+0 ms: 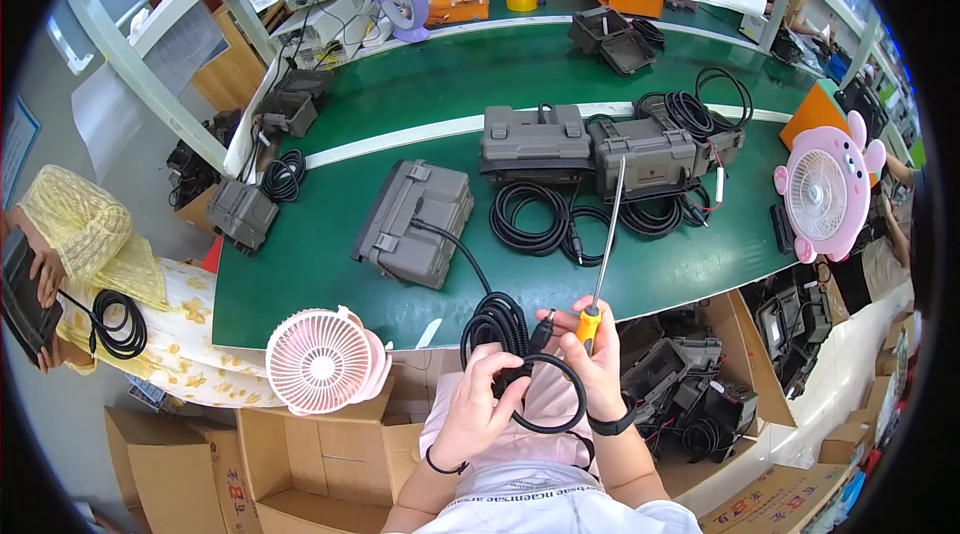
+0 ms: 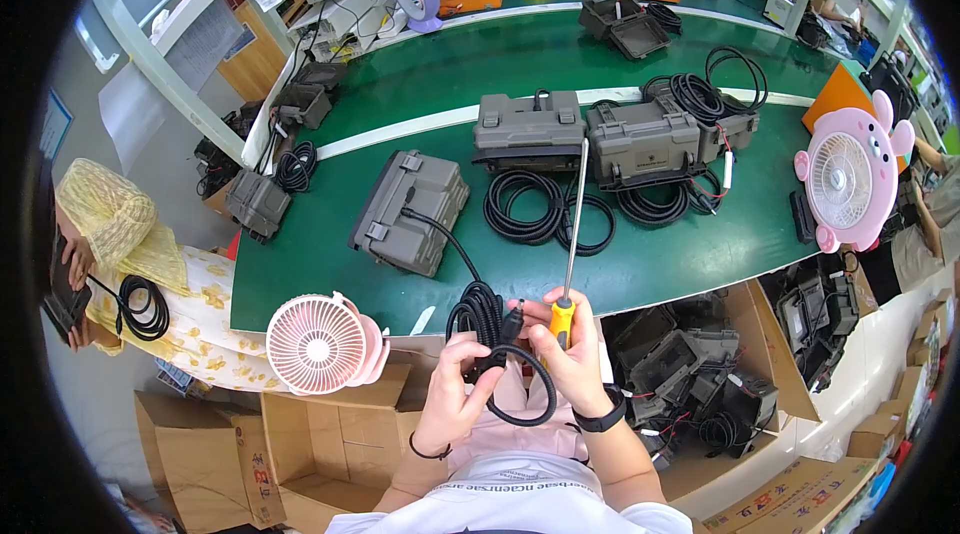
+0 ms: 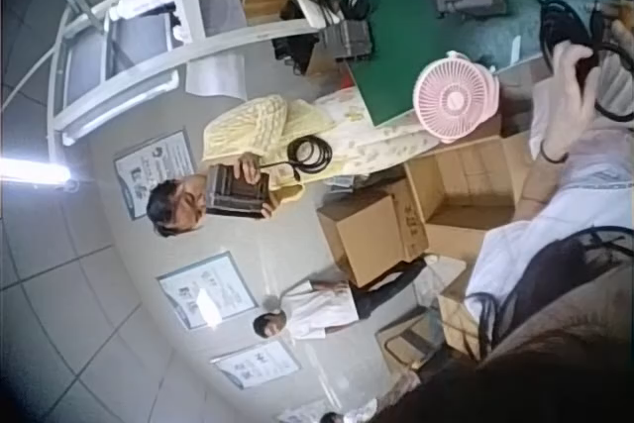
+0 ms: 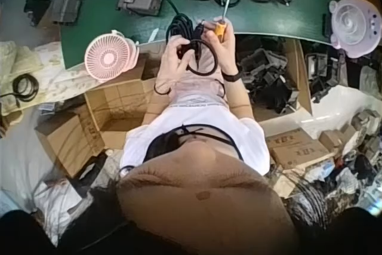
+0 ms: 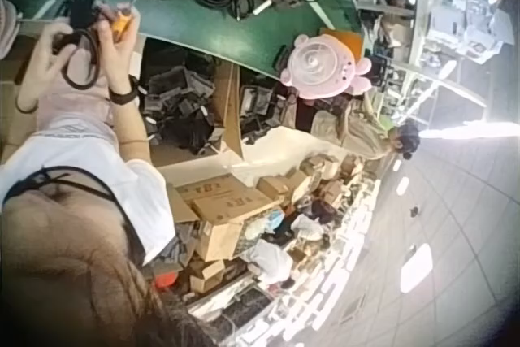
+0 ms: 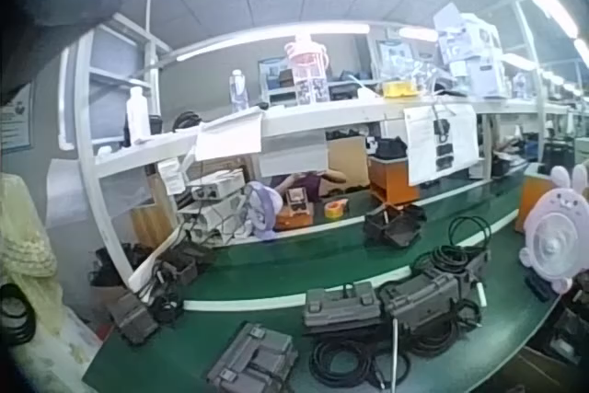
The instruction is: Assembling and inspecting electronic enclosures on a production line.
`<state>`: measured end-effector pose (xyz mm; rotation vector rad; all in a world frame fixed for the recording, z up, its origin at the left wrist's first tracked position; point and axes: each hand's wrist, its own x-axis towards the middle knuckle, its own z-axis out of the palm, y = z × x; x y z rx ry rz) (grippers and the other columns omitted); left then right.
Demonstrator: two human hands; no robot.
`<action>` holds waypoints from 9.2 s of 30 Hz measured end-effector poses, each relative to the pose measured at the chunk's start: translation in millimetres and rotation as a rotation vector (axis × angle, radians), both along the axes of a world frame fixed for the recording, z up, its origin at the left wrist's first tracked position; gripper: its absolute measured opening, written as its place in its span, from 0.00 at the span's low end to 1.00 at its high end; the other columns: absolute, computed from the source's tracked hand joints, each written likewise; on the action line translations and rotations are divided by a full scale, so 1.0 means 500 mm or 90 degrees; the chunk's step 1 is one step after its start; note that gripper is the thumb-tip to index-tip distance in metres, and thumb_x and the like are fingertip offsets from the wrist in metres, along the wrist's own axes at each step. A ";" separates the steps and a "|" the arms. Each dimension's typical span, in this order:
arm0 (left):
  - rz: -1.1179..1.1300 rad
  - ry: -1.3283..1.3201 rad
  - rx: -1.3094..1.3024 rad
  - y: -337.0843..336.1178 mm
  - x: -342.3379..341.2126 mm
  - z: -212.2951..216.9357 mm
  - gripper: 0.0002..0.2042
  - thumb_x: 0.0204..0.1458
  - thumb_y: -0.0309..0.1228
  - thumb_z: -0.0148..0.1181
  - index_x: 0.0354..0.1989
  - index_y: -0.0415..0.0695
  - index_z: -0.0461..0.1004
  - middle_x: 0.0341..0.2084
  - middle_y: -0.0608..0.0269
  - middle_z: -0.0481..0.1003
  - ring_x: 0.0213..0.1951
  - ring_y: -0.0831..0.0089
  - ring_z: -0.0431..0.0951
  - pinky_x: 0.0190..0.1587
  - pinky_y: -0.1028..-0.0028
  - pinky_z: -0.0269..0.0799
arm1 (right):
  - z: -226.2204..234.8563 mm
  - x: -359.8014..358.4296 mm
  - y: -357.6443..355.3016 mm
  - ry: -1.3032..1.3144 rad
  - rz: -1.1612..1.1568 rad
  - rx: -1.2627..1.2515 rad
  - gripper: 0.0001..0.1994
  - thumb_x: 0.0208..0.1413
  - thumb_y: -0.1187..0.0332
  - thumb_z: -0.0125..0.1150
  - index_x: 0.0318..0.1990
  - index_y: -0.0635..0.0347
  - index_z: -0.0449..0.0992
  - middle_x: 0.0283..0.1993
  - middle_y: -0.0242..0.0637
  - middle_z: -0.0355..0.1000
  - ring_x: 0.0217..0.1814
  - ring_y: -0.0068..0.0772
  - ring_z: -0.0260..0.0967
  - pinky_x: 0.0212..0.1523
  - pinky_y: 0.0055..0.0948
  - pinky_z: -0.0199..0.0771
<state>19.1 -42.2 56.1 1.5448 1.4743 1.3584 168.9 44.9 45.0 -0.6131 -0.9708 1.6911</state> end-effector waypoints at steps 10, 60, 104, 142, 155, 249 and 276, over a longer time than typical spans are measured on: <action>-0.004 0.183 0.002 -0.010 0.020 0.043 0.16 0.53 0.25 0.63 0.50 0.47 0.72 0.47 0.48 0.67 0.42 0.53 0.76 0.39 0.66 0.75 | 0.006 0.004 0.012 0.019 0.038 -0.044 0.19 0.61 0.72 0.59 0.54 0.53 0.57 0.42 0.46 0.77 0.41 0.26 0.75 0.42 0.25 0.76; -0.284 -0.478 -0.337 -0.029 -0.034 -0.236 0.11 0.50 0.28 0.68 0.41 0.42 0.75 0.59 0.57 0.63 0.63 0.63 0.61 0.59 0.65 0.63 | -0.024 0.060 0.031 -0.140 0.496 0.318 0.20 0.57 0.69 0.65 0.54 0.59 0.65 0.45 0.33 0.76 0.47 0.31 0.74 0.50 0.30 0.71; -0.488 -0.221 -0.174 -0.023 -0.057 -0.169 0.16 0.47 0.29 0.69 0.21 0.41 0.65 0.30 0.65 0.69 0.61 0.65 0.58 0.42 0.72 0.63 | -0.078 0.060 -0.022 -0.377 0.495 0.341 0.20 0.43 0.68 0.78 0.42 0.59 0.74 0.36 0.33 0.78 0.37 0.25 0.75 0.40 0.22 0.73; 0.083 0.166 0.032 -0.045 -0.037 0.016 0.20 0.36 0.34 0.77 0.42 0.49 0.82 0.60 0.49 0.64 0.60 0.52 0.67 0.61 0.58 0.63 | -0.047 -0.021 -0.005 0.070 0.173 -0.122 0.30 0.46 0.72 0.75 0.51 0.49 0.58 0.37 0.36 0.76 0.42 0.31 0.77 0.32 0.19 0.76; 0.008 -0.024 -0.072 -0.051 -0.025 -0.047 0.37 0.46 0.29 0.72 0.63 0.38 0.56 0.49 0.49 0.70 0.47 0.62 0.76 0.50 0.69 0.72 | -0.021 -0.035 -0.005 0.109 0.108 -0.216 0.31 0.48 0.72 0.73 0.55 0.48 0.58 0.38 0.33 0.74 0.42 0.27 0.75 0.31 0.13 0.70; -0.107 -1.173 -0.077 -0.154 -0.056 -0.182 0.41 0.45 0.50 0.70 0.65 0.44 0.61 0.58 0.56 0.70 0.55 0.62 0.74 0.58 0.61 0.70 | -0.070 0.085 0.019 -0.168 -0.139 -0.030 0.07 0.62 0.74 0.54 0.41 0.55 0.61 0.33 0.39 0.73 0.25 0.15 0.63 0.21 0.13 0.62; 0.068 -0.815 -0.082 -0.260 -0.036 -0.153 0.42 0.47 0.51 0.66 0.65 0.37 0.59 0.56 0.60 0.70 0.55 0.75 0.70 0.59 0.74 0.65 | -0.120 -0.068 0.078 -0.251 0.166 0.176 0.11 0.68 0.62 0.49 0.51 0.56 0.62 0.42 0.40 0.73 0.42 0.27 0.69 0.42 0.24 0.67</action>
